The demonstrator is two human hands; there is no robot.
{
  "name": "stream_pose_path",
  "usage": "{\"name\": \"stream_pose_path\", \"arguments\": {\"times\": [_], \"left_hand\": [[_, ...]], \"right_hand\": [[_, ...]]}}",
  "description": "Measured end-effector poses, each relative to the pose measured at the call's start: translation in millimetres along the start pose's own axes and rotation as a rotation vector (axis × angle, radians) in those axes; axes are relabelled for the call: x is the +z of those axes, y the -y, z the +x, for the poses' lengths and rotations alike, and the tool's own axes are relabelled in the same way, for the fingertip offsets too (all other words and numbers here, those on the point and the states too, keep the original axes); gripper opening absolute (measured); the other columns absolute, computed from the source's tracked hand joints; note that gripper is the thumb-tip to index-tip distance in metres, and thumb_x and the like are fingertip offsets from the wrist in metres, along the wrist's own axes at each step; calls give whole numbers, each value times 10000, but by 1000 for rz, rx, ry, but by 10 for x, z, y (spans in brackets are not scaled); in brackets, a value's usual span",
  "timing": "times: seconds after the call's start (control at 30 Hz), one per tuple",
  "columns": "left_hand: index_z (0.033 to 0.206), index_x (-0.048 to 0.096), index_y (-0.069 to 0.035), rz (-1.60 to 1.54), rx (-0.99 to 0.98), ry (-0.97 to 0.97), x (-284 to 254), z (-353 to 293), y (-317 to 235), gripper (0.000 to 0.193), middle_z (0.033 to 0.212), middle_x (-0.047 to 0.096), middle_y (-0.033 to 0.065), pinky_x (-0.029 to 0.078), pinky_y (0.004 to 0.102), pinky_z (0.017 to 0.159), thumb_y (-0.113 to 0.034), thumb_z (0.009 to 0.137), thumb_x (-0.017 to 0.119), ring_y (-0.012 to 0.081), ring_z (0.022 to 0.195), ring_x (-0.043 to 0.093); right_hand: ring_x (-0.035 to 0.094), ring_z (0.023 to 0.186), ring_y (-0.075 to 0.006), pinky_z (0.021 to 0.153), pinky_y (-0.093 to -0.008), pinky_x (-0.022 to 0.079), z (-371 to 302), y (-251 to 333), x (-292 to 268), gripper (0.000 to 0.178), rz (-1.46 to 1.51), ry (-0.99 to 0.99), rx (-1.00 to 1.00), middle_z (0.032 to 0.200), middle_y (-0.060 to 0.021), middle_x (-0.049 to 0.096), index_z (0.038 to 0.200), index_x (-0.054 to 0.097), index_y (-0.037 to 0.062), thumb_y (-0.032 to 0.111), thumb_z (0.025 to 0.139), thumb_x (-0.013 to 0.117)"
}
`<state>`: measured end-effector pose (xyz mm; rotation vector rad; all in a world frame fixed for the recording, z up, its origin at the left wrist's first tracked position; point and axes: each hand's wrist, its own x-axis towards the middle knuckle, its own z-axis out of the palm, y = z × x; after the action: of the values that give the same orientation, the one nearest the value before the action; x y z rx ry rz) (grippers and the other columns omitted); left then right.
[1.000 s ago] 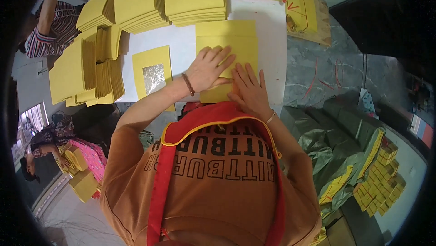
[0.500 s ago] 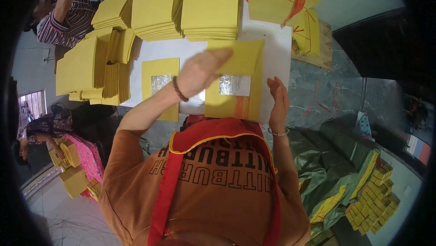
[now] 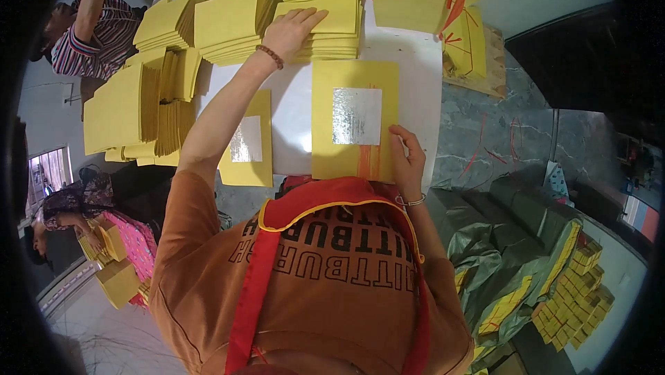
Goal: The recorder is stacking and organizing individual sheets of joss paper onto a pile.
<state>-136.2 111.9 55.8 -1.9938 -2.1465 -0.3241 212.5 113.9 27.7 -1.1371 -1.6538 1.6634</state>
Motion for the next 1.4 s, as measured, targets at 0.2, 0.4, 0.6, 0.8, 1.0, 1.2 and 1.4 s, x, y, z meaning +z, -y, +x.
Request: {"name": "stream_pose_path", "arguments": {"times": [0.2,0.4,0.6,0.8,1.0,1.2,1.4], "left_hand": [[1265,449,-132,-79,-83,194,100,-73,-24,486,1289,439,123,337,415,947,-276,804,506,267,1184,397],[1332,375,-152,-106,-43,47,334,-259,-33,537,1386,313,136,202,431,1034,-452,888,346,296,1271,267],[1338,364,-154,-162,-63,112,257,-171,34,551,1387,310,132,214,439,1029,-486,901,318,299,1260,281],[1269,461,-139,-200,-49,127,87,-77,26,499,1324,396,131,272,441,980,-462,907,343,299,1198,360],[1148,545,-109,-164,-76,-153,-209,-331,-383,370,1221,489,127,350,419,892,-343,870,482,303,1116,434],[1123,545,-49,-440,280,146,-481,-1283,-1272,455,1201,489,137,373,390,870,-300,754,631,280,1085,450],[1207,483,-20,-331,219,155,-510,-1535,-1515,626,1251,454,149,367,401,886,-321,692,674,292,1113,433]], "right_hand": [[524,924,-99,821,-218,403,22,-27,-14,217,-76,24,-65,1017,-38,586,1078,570,5,117,906,497],[520,917,-92,818,-216,403,46,-56,-32,206,-82,46,-54,1007,-27,582,1065,575,11,114,899,506],[507,1075,-202,883,-294,396,133,116,-32,205,-398,31,-333,1048,-76,591,1041,597,44,89,844,562],[443,1158,-273,952,-388,319,219,250,-34,233,-692,117,-589,1101,-46,572,982,629,104,128,751,649],[441,1160,-282,946,-389,325,258,165,-57,249,-729,195,-635,1111,-41,564,968,636,118,141,723,671],[446,1148,-283,939,-385,374,347,52,-60,210,-562,220,-564,1118,-70,554,943,648,101,125,735,657],[460,1124,-232,923,-326,394,380,-85,-68,177,-342,232,-410,1128,-64,541,982,659,85,89,825,576]]}}
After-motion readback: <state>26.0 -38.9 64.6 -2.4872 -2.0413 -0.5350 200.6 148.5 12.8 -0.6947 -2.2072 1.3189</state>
